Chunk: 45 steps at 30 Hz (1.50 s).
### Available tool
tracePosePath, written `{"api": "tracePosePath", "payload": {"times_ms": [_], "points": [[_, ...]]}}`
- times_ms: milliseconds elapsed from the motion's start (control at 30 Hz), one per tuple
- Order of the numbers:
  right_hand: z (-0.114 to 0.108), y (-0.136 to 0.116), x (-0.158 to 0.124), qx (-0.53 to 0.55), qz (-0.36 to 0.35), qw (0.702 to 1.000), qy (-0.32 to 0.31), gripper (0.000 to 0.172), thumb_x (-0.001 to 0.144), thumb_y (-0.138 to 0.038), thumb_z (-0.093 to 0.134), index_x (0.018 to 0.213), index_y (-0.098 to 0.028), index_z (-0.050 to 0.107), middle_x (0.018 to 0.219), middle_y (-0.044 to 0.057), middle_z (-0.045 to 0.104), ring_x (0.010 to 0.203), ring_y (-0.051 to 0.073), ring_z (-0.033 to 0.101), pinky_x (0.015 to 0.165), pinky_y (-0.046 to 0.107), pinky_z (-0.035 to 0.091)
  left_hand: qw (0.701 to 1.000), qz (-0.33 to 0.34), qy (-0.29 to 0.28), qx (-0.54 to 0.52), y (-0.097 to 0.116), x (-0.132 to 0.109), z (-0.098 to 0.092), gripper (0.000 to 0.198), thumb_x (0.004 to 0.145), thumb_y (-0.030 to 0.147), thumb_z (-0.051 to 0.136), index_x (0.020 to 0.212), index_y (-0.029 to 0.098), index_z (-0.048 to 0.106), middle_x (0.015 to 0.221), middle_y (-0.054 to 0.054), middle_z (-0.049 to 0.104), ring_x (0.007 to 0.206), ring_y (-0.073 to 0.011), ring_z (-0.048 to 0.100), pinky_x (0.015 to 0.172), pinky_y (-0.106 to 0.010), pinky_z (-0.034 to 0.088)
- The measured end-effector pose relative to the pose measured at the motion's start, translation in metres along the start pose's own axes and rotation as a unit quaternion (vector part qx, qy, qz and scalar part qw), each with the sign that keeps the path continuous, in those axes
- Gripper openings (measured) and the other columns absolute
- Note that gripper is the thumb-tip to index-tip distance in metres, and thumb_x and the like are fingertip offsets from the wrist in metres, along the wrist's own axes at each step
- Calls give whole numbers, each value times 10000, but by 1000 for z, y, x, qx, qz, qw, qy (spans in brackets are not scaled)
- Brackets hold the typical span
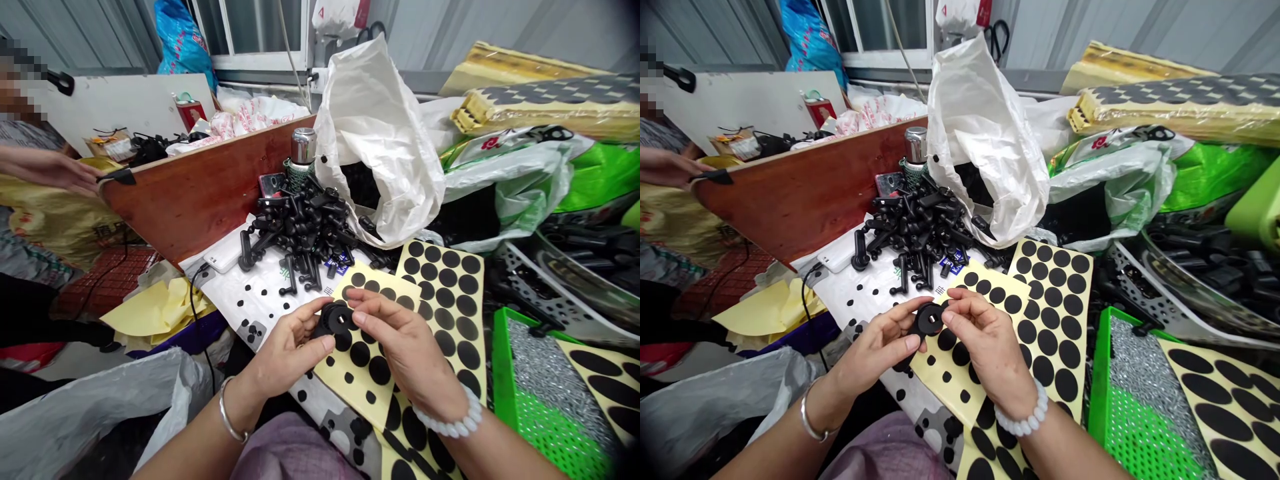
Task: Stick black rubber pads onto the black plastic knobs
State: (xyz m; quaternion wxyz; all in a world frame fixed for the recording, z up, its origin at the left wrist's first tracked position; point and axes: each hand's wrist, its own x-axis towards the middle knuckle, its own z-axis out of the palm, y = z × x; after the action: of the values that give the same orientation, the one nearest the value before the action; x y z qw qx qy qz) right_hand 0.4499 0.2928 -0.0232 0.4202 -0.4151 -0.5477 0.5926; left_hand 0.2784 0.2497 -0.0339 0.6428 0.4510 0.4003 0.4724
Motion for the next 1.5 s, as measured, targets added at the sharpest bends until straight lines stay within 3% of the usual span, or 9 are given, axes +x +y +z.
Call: {"api": "tracePosePath", "payload": {"times_ms": [367,867,1167,1333,1500], "points": [[2,4,-1,-44,-14,999,7,77,768,-261,638,711,-212,650,1075,45,598,1107,245,489,942,401,342,1000,-14,8,20,-2,0,5,539,789,233,565,1285,135,379,1114,-109,573,831,-140,542,750,-263,421],[6,5,0,-92,-40,994,33,99,763,-264,616,689,-206,647,1015,60,608,1081,244,499,939,412,346,996,-24,57,61,-6,4,6,462,815,292,531,1239,133,440,817,-33,582,647,-96,501,612,-226,410],[12,10,-3,-161,-88,979,88,105,773,-246,588,677,-206,603,986,57,568,967,221,531,878,385,381,994,-15,89,56,-7,1,11,413,788,298,569,1173,157,523,706,0,562,591,-97,464,560,-212,401],[16,6,-6,-238,-127,958,96,119,791,-234,546,674,-211,560,924,54,547,913,213,532,823,369,408,992,-2,110,69,-11,-2,13,414,799,283,553,1193,165,504,824,-26,602,639,-105,502,594,-220,429],[10,-3,-7,-420,-166,885,110,162,777,-336,563,828,-185,537,936,107,526,868,272,527,754,438,413,987,22,132,93,-16,-6,13,387,814,270,537,1189,179,506,967,-45,621,733,-122,547,711,-246,447]]}}
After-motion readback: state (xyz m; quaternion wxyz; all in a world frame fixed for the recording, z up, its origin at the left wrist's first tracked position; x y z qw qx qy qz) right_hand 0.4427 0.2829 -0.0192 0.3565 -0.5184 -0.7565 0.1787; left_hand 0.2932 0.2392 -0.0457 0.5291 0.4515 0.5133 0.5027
